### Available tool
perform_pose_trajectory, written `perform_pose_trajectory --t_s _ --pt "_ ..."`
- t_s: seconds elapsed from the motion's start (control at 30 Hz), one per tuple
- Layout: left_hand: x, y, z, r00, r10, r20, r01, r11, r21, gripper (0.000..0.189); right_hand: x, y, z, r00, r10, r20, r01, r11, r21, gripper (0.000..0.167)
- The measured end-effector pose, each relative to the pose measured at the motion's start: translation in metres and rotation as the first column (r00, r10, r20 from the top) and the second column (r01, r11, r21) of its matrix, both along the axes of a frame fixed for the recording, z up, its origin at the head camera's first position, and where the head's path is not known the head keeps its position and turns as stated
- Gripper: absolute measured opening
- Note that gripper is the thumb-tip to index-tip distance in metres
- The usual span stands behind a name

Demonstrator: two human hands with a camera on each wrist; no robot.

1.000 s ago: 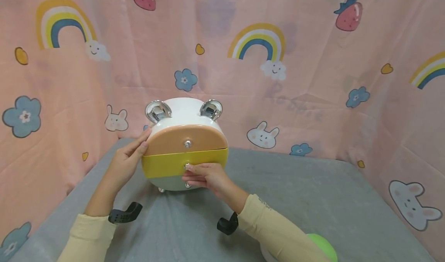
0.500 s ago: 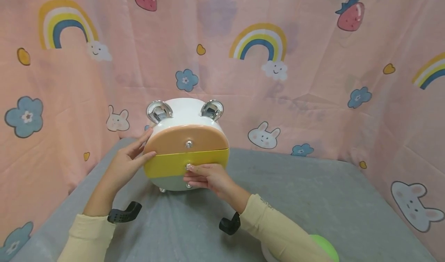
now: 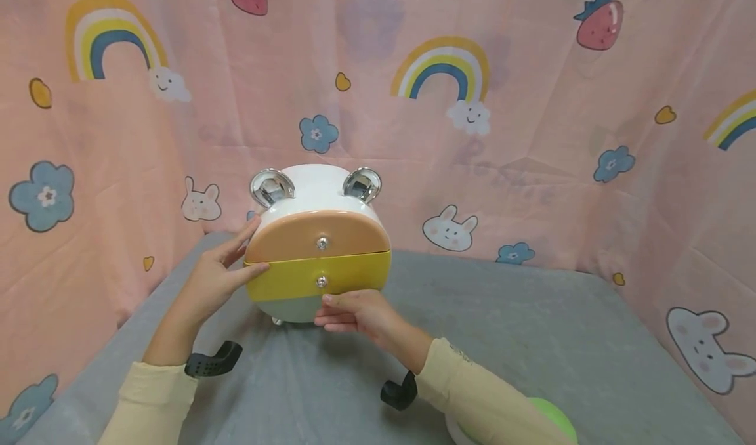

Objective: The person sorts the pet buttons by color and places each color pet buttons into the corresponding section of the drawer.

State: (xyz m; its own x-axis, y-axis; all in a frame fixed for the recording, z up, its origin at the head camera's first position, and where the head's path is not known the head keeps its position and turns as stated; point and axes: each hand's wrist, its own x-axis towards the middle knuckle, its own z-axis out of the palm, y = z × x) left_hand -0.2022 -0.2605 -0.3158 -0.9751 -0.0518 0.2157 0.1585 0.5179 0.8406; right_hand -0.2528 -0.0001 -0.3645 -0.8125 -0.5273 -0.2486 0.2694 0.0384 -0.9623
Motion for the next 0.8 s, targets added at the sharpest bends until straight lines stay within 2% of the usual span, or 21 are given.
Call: perform_pose_trajectory --t_s 0.33,0.8 --pt "-0.001 0.0 -0.001 1.0 0.001 -0.013 -0.001 1.0 -0.003 0.078 0.003 0.007 -0.012 0.999 -0.015 0.036 0.012 0.997 0.072 0.036" --pt "-0.001 0.002 0.0 1.0 0.015 -0.015 -0.015 0.999 -0.03 0.078 0.003 0.001 -0.025 0.996 -0.04 0.085 0.034 0.997 0.076 0.036"
